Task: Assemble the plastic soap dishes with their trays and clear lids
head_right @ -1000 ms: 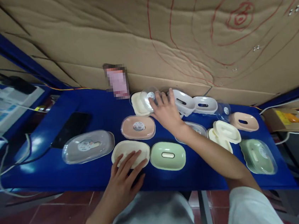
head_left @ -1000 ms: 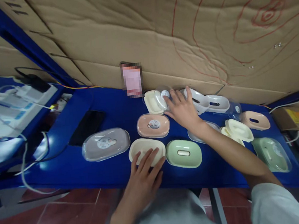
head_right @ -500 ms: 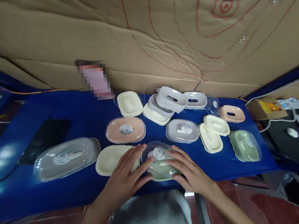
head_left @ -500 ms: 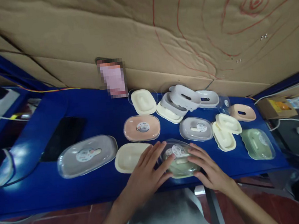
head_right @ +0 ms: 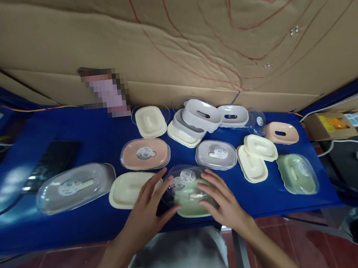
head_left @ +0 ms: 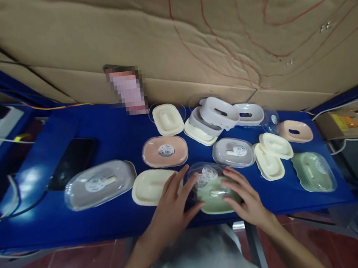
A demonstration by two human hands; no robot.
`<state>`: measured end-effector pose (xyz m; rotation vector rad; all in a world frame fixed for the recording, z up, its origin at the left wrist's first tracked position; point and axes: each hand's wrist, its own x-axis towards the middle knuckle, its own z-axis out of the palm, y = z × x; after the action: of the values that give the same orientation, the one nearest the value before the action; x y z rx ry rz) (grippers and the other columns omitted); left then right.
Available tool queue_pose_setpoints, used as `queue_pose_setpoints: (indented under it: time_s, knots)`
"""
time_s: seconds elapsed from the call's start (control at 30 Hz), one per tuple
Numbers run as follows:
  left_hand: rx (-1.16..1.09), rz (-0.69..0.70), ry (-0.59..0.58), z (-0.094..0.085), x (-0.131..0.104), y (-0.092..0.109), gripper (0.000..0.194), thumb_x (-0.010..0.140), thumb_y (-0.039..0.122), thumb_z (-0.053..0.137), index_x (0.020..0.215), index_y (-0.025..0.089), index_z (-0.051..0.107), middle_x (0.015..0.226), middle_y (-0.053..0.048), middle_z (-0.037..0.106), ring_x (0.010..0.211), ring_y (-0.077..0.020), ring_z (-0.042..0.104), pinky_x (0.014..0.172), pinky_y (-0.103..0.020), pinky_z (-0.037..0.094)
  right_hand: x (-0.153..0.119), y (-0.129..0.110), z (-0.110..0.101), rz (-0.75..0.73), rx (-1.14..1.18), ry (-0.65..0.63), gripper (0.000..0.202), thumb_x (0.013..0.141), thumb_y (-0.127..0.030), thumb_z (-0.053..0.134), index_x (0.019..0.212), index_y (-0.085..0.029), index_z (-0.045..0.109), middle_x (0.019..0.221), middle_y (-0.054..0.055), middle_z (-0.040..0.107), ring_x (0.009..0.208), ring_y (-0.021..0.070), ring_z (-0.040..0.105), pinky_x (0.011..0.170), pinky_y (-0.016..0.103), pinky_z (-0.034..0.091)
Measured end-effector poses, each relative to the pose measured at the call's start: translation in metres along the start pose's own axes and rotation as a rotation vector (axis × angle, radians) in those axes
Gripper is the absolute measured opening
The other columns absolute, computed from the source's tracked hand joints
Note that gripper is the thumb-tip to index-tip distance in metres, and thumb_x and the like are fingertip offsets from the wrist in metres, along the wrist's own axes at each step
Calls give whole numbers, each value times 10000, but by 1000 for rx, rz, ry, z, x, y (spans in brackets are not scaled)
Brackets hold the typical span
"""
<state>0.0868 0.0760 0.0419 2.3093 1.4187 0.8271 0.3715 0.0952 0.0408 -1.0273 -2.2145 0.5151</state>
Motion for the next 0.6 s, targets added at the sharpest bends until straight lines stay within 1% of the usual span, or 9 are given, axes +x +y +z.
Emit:
queue_pose_setpoints:
  time_s: [0.07, 0.13, 0.23, 0.3, 0.37, 0.43, 0.5, 0.57, 0.6]
  knots:
    - [-8, -14, -3, 1, 7, -3, 651, 1041, 361, 650, 1630, 280, 382, 1585, -158, 539, 1395, -319, 593, 1101, -524, 584, 3, -2, -1, 14, 10, 112, 544, 999, -171, 661, 1520, -292, 558, 1506, 136, 623, 1460, 352, 565, 1145, 601, 550]
    - [1, -5, 39, 4, 19, -3, 584, 1057, 324, 619, 1604, 292, 414, 1530, -140, 587, 1361, -294, 625, 1091, -485, 593, -1, -2, -2, 15, -1, 214, 547, 981, -178, 680, 1504, -302, 578, 1481, 135, 641, 1438, 385, 581, 1127, 648, 551]
    - [38, -7, 157, 13, 41, 0, 491, 1060, 264, 602, 1534, 250, 474, 1443, -156, 620, 1352, -297, 628, 1100, -484, 585, -21, -1, -5, 28, -22, 339, 542, 964, -196, 685, 1488, -303, 593, 1478, 138, 635, 1425, 418, 585, 1098, 699, 554]
    - [53, -7, 223, 15, 51, 3, 380, 1050, 208, 607, 1426, 226, 555, 1366, -154, 629, 1330, -296, 631, 1099, -485, 579, -38, -1, -7, 40, -39, 378, 549, 949, -194, 688, 1481, -293, 595, 1479, 145, 626, 1414, 428, 591, 1080, 717, 559]
    - [25, -9, 277, 13, 53, 6, 261, 1041, 151, 603, 1292, 222, 623, 1283, -129, 634, 1269, -267, 649, 1078, -455, 584, -53, -4, -8, 45, -68, 342, 561, 930, -182, 698, 1473, -278, 593, 1466, 153, 625, 1412, 433, 589, 1069, 712, 570]
    - [-48, 10, 265, 6, 45, 7, 237, 1045, 123, 586, 1257, 215, 636, 1253, -112, 641, 1224, -229, 661, 1061, -401, 591, -62, -7, -7, 46, -86, 250, 561, 923, -168, 701, 1464, -259, 583, 1446, 160, 626, 1424, 426, 580, 1070, 682, 583]
    - [-93, 86, 137, -1, 30, 7, 286, 1060, 184, 596, 1344, 208, 616, 1338, -126, 637, 1278, -232, 644, 1083, -393, 590, -63, -10, -4, 49, -78, 136, 528, 937, -167, 689, 1448, -239, 574, 1440, 168, 620, 1451, 410, 557, 1090, 644, 584]
    - [-68, 186, -16, -4, 13, 7, 400, 1060, 293, 629, 1446, 203, 577, 1483, -158, 582, 1390, -278, 588, 1117, -441, 583, -58, -12, -2, 44, -77, 37, 481, 965, -199, 686, 1433, -221, 576, 1451, 178, 603, 1490, 399, 518, 1120, 618, 571]
    - [-37, 220, -55, -4, 6, 6, 441, 1052, 324, 643, 1470, 203, 568, 1531, -170, 550, 1426, -300, 563, 1121, -467, 583, -54, -11, -1, 35, -90, -7, 470, 981, -221, 688, 1438, -219, 578, 1464, 182, 592, 1511, 394, 494, 1134, 607, 564]
